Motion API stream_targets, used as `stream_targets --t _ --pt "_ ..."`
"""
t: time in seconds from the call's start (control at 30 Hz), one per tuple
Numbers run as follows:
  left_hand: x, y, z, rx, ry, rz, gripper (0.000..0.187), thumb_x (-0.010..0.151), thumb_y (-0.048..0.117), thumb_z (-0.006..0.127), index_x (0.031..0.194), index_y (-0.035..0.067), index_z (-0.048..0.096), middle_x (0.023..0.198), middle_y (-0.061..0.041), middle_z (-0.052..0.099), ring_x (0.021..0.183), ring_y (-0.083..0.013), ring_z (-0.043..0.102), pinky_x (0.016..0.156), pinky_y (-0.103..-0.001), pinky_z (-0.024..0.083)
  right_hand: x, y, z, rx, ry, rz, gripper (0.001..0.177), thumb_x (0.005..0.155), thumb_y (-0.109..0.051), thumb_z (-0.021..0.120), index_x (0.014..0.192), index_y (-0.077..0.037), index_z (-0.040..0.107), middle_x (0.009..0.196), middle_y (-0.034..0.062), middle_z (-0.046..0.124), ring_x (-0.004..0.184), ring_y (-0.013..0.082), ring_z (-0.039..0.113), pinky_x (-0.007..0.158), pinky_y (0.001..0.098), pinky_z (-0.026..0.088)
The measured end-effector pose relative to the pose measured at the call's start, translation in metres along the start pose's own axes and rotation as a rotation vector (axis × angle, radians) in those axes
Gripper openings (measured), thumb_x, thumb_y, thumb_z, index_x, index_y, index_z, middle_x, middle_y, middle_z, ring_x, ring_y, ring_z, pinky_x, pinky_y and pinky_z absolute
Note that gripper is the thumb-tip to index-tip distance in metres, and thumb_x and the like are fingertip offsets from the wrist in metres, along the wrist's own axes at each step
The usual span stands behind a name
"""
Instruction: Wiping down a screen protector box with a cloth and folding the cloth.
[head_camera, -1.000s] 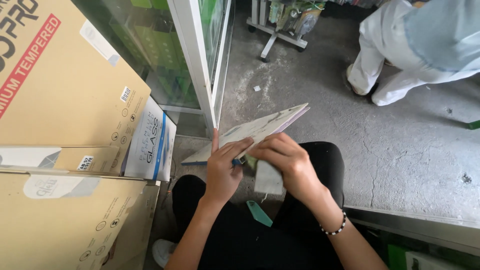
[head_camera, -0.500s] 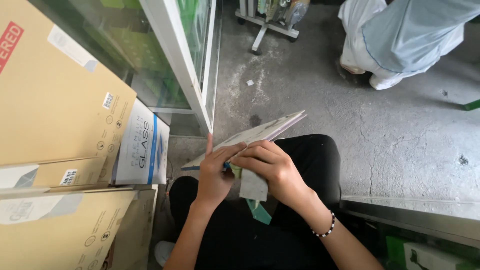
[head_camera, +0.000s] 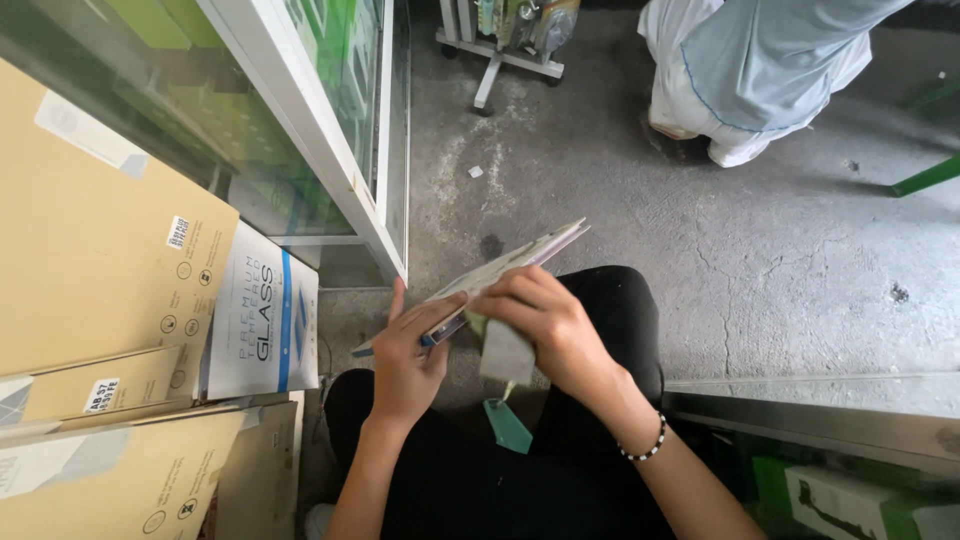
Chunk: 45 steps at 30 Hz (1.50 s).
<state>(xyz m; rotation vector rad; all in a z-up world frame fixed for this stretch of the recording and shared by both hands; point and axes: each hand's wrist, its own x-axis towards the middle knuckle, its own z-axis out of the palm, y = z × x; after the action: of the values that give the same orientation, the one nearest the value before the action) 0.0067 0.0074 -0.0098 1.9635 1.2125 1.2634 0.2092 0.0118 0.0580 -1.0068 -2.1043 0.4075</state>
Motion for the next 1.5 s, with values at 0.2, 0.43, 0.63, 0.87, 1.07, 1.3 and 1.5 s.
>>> stream_targets --t 0.2,0.43,0.63,0.87,1.07,1.3,1.5 --pt "0.005 0.008 -0.001 0.032 -0.008 0.026 0.040 0.084 -0.008 0.066 0.118 0.012 0.073 0.115 -0.005 0.077 0.109 -0.0257 0.073 0.128 -0.056 0.024 -0.003 -0.007 -0.003 -0.056 -0.002 -0.025 0.041 0.074 0.004 0.067 0.114 -0.001 0.074 0.110 0.0116 0.069 0.107 0.0320 0.065 0.093 0.0406 0.056" --pt "0.003 0.007 0.002 0.032 -0.018 0.022 0.040 0.080 -0.009 0.063 0.114 0.009 0.073 0.113 -0.005 0.077 0.107 -0.0240 0.074 0.128 -0.056 0.023 0.001 -0.031 0.004 -0.049 -0.008 -0.153 0.040 0.080 -0.004 0.069 0.120 0.001 0.070 0.118 0.0126 0.068 0.115 0.0316 0.065 0.098 0.0415 0.057" --pt "0.001 0.005 0.000 -0.010 -0.053 -0.031 0.040 0.083 -0.010 0.062 0.117 0.008 0.073 0.114 -0.006 0.077 0.109 -0.0236 0.073 0.128 -0.058 0.015 -0.002 -0.027 0.012 -0.009 -0.026 -0.193 0.041 0.079 -0.006 0.067 0.120 0.001 0.068 0.117 0.0108 0.067 0.117 0.0323 0.065 0.100 0.0422 0.057" --pt "-0.005 -0.001 0.004 -0.012 -0.041 -0.034 0.038 0.081 -0.009 0.064 0.114 0.008 0.073 0.114 -0.006 0.077 0.110 -0.0219 0.073 0.129 -0.056 0.014 0.004 -0.023 0.010 0.026 -0.140 -0.226 0.036 0.081 -0.007 0.065 0.116 0.000 0.068 0.114 0.0086 0.066 0.114 0.0293 0.065 0.097 0.0410 0.057" --pt "-0.006 -0.003 0.000 0.027 -0.074 -0.016 0.042 0.081 -0.012 0.058 0.114 0.008 0.073 0.114 -0.006 0.077 0.110 -0.0227 0.072 0.129 -0.056 0.014 0.004 -0.025 0.012 0.062 -0.092 -0.179 0.033 0.079 -0.003 0.066 0.112 -0.001 0.070 0.114 0.0074 0.069 0.114 0.0285 0.066 0.096 0.0387 0.058" --pt "-0.011 -0.011 0.001 0.022 -0.054 -0.005 0.030 0.086 -0.004 0.064 0.112 0.008 0.072 0.113 -0.006 0.077 0.107 -0.0225 0.073 0.129 -0.057 0.015 0.003 -0.027 0.016 -0.011 -0.065 -0.166 0.032 0.079 -0.005 0.068 0.111 -0.002 0.070 0.111 0.0075 0.070 0.112 0.0274 0.067 0.092 0.0372 0.059" --pt "-0.010 -0.009 0.000 0.058 -0.073 -0.014 0.028 0.089 0.001 0.061 0.114 0.006 0.073 0.114 -0.007 0.076 0.109 -0.0219 0.072 0.130 -0.056 0.014 0.010 -0.026 0.013 -0.075 -0.164 -0.188 0.031 0.081 -0.006 0.067 0.112 -0.001 0.069 0.104 0.0085 0.069 0.108 0.0248 0.069 0.085 0.0348 0.061"
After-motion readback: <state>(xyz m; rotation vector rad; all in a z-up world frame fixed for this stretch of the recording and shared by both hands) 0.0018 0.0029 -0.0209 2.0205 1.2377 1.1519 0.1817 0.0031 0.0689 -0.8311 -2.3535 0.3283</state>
